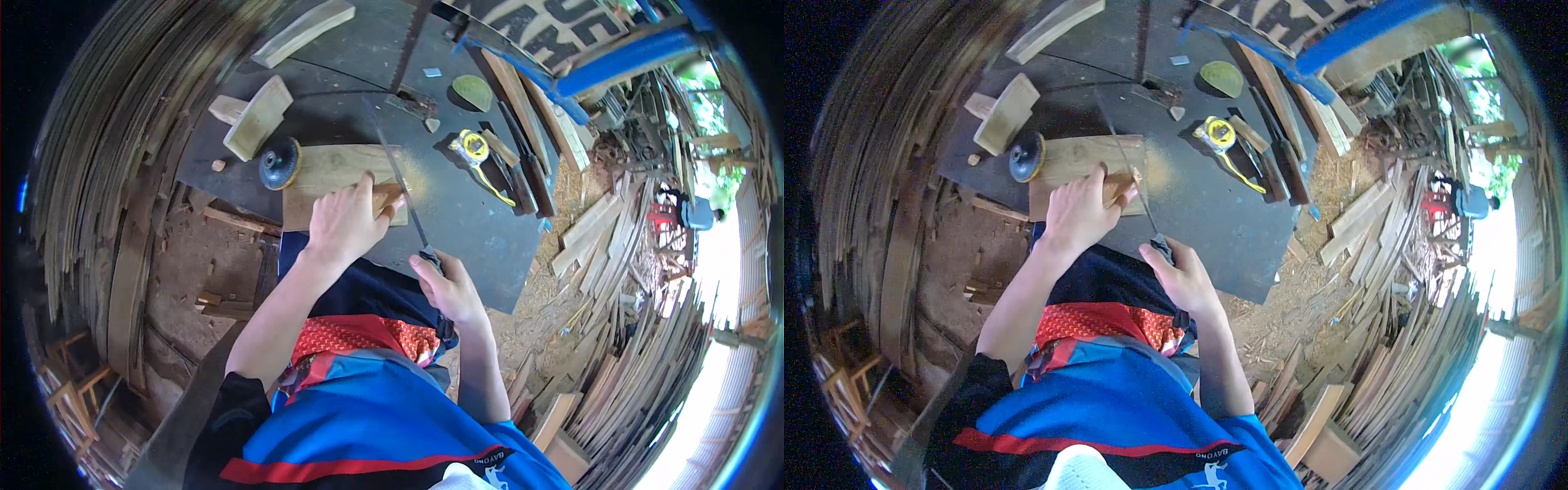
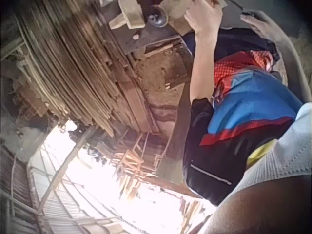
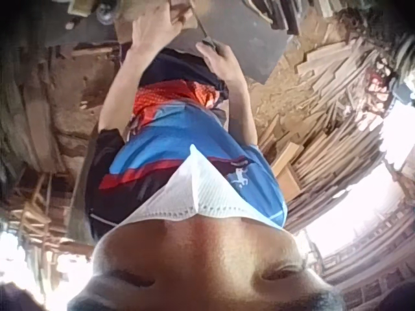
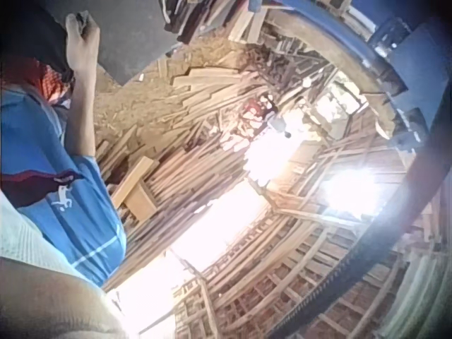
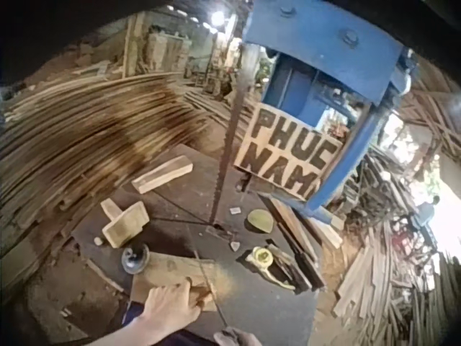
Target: The recorder uses a hand saw to cut a small strip of wood on a workbench.
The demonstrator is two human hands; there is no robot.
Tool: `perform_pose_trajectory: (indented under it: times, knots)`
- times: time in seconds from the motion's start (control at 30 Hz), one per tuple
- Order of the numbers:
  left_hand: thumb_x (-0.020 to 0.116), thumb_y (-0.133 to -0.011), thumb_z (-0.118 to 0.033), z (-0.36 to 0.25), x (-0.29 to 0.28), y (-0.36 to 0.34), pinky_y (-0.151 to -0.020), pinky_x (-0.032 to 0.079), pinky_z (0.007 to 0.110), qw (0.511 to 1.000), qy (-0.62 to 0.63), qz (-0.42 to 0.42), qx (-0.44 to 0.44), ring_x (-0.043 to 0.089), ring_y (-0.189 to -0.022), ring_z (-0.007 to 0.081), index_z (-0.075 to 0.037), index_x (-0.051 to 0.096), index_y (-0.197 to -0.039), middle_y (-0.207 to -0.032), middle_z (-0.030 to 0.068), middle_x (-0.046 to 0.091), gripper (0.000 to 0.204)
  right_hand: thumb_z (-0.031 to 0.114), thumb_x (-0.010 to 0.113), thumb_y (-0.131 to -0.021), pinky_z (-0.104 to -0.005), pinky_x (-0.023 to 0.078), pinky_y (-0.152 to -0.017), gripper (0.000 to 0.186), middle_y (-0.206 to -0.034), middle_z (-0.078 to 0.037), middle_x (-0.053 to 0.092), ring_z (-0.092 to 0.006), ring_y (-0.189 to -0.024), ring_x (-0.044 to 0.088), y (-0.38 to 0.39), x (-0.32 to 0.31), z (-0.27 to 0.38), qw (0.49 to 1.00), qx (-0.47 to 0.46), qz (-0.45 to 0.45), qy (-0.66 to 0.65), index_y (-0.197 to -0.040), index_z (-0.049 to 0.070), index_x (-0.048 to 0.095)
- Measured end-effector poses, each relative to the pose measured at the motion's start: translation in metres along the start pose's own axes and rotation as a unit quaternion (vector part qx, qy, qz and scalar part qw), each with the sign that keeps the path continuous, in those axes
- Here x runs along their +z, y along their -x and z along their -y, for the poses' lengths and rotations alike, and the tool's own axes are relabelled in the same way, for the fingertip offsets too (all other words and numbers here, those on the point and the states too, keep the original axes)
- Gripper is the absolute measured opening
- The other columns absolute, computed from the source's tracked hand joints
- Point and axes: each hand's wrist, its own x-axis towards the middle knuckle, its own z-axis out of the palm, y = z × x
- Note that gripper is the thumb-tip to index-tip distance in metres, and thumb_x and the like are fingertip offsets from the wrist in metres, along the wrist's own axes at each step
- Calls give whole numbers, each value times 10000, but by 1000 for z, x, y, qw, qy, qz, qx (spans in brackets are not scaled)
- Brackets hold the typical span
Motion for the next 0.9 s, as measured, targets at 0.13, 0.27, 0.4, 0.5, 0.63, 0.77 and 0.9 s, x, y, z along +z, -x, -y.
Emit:
perform_pose_trajectory:
  times: [0.13, 0.27, 0.4, 0.5, 0.63, 0.77, 0.9]
  knots:
    - [673, -894, -425, -3, 1, 5, -817, 561, 511, 994, 42, 100, 31, 710, -883, 425, 18, 612, -1076, -919, 238, 723, 483, 374, 668, -958, -343, 403, -587, 400, -653, -1, 544, -104, -646, 476, -3, 0, -13, 996, -44, -33, 68, -878, -14, 614]
    - [643, -910, -492, -14, 1, 7, -878, 548, 513, 989, 70, 128, 19, 701, -958, 426, 17, 630, -1116, -944, 262, 719, 549, 341, 708, -936, -333, 407, -590, 361, -659, -4, 555, -95, -658, 472, -1, -3, -16, 996, -61, -47, 34, -887, -4, 617]
    - [628, -917, -523, -13, 12, 8, -861, 553, 510, 985, 19, 166, 44, 703, -957, 420, 11, 629, -1155, -954, 259, 719, 585, 316, 713, -941, -290, 373, -553, 336, -639, 35, 511, -62, -626, 447, 4, -8, -18, 994, -11, -68, -84, -798, 46, 574]
    - [622, -921, -549, -2, 14, 5, -835, 560, 507, 991, 13, 118, 58, 704, -947, 418, 5, 621, -1185, -940, 250, 721, 613, 315, 704, -951, -278, 337, -530, 349, -636, 56, 454, -53, -594, 419, -6, -20, -19, 992, -33, -98, -75, -780, 71, 523]
    - [650, -919, -517, 12, 8, -15, -841, 555, 489, 999, -15, 29, 32, 695, -979, 396, -3, 604, -1232, -1014, 235, 714, 604, 299, 670, -982, -245, 303, -493, 316, -644, 64, 442, -45, -555, 401, -10, -29, -31, 991, -63, -111, -38, -815, 90, 503]
    - [700, -903, -417, 37, 19, -20, -876, 545, 462, 992, -28, -69, 102, 668, -1036, 383, 0, 605, -1214, -1156, 202, 661, 529, 302, 614, -1024, -228, 301, -453, 285, -634, 60, 467, -43, -505, 420, -15, -31, -50, 989, -86, -121, -1, -854, 97, 516]
    - [741, -874, -374, 43, 18, -14, -893, 531, 452, 992, -5, -77, 102, 652, -1029, 368, -6, 615, -1161, -1095, 174, 639, 484, 307, 568, -1046, -243, 320, -441, 304, -628, 36, 482, -52, -489, 438, -11, -29, -53, 982, -74, -176, 14, -854, 78, 509]
